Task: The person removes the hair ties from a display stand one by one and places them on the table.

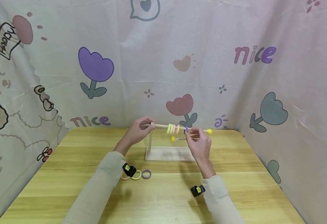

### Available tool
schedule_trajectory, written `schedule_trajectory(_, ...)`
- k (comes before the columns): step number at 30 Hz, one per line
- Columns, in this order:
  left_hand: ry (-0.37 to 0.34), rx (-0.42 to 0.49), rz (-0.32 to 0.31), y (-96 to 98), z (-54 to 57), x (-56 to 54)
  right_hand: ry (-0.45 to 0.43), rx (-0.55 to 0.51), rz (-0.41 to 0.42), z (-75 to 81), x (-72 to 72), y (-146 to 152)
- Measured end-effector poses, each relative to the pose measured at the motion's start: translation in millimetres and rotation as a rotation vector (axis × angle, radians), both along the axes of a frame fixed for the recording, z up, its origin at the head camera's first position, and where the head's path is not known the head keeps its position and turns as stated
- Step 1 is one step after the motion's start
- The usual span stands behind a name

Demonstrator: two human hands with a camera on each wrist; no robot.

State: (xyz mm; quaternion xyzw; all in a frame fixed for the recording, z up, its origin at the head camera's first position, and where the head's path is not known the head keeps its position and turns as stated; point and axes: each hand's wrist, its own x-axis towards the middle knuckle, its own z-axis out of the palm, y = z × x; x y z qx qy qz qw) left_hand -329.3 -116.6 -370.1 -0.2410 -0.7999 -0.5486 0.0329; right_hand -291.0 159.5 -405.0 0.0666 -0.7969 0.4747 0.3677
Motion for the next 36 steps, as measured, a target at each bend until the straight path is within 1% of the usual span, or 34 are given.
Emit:
schedule_trajectory(11,-0.009,0.005,0.007,1.3,0.1,-0.4,0.004,-0.002,0.009,-3.3,-7.7,-1)
schedule_trajectory(18,0.003,-0.014,0.014,1.6,0.2,0.1,0.04,0.003,-0.009,-3.4,-8.9,1)
schedule_trajectory(23,0.019,-0.011,0.013,2.6,-0.3,-0.8,0.064,-0.005,-0.019,-3.1,-9.0,4)
schedule_trajectory(30,0.036,0.016,0.004,2.2,-2.7,-2.6,0.085,0.003,-0.044,-4.1,-10.7,11)
schedule_trajectory(36,0.034,0.008,0.007,1.5,-2.0,-2.2,0.094,-0.013,-0.06,-4.0,-11.8,19)
